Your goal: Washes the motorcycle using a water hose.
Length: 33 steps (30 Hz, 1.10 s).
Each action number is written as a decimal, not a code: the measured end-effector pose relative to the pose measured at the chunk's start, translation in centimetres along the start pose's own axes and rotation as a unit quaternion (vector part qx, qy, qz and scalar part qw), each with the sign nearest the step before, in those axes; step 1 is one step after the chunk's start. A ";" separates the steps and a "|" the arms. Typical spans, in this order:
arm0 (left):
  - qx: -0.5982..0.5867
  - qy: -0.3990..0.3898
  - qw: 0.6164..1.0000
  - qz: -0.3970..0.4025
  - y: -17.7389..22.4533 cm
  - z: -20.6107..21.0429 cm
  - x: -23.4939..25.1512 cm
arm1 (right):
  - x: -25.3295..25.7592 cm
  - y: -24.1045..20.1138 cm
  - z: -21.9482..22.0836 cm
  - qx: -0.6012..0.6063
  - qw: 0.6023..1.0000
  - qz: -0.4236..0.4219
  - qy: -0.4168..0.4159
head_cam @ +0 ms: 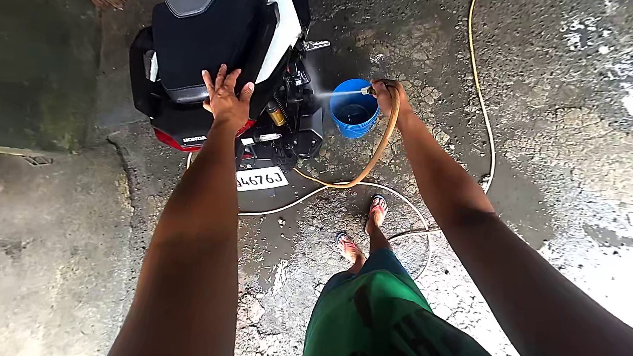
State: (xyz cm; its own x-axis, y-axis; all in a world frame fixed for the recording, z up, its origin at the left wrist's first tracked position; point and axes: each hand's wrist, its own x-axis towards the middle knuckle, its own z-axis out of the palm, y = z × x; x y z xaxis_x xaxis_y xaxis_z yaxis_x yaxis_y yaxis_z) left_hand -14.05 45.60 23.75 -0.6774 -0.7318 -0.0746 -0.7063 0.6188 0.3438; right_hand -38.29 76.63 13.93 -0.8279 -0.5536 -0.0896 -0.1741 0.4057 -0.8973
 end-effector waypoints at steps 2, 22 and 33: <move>-0.001 0.001 1.000 0.001 0.1 0.0 0.0 | -0.6 0.6 -0.8 -0.027 1.000 0.004 0.001; -0.193 0.159 0.965 0.078 3.0 5.6 -14.8 | -26.2 -7.5 4.0 -0.098 0.981 -0.140 -0.091; -0.504 -0.153 0.850 -0.025 1.1 14.0 -40.6 | -13.0 -14.0 5.5 -0.142 0.972 -0.157 -0.097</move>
State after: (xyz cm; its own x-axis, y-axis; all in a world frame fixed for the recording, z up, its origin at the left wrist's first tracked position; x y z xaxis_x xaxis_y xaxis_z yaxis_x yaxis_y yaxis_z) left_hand 9.81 80.00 14.04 -0.7828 -0.5457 -0.2992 -0.3052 -0.0824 0.9487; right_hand -22.19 74.17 25.27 -0.5992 -0.7980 0.0652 -0.5657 0.3643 -0.7398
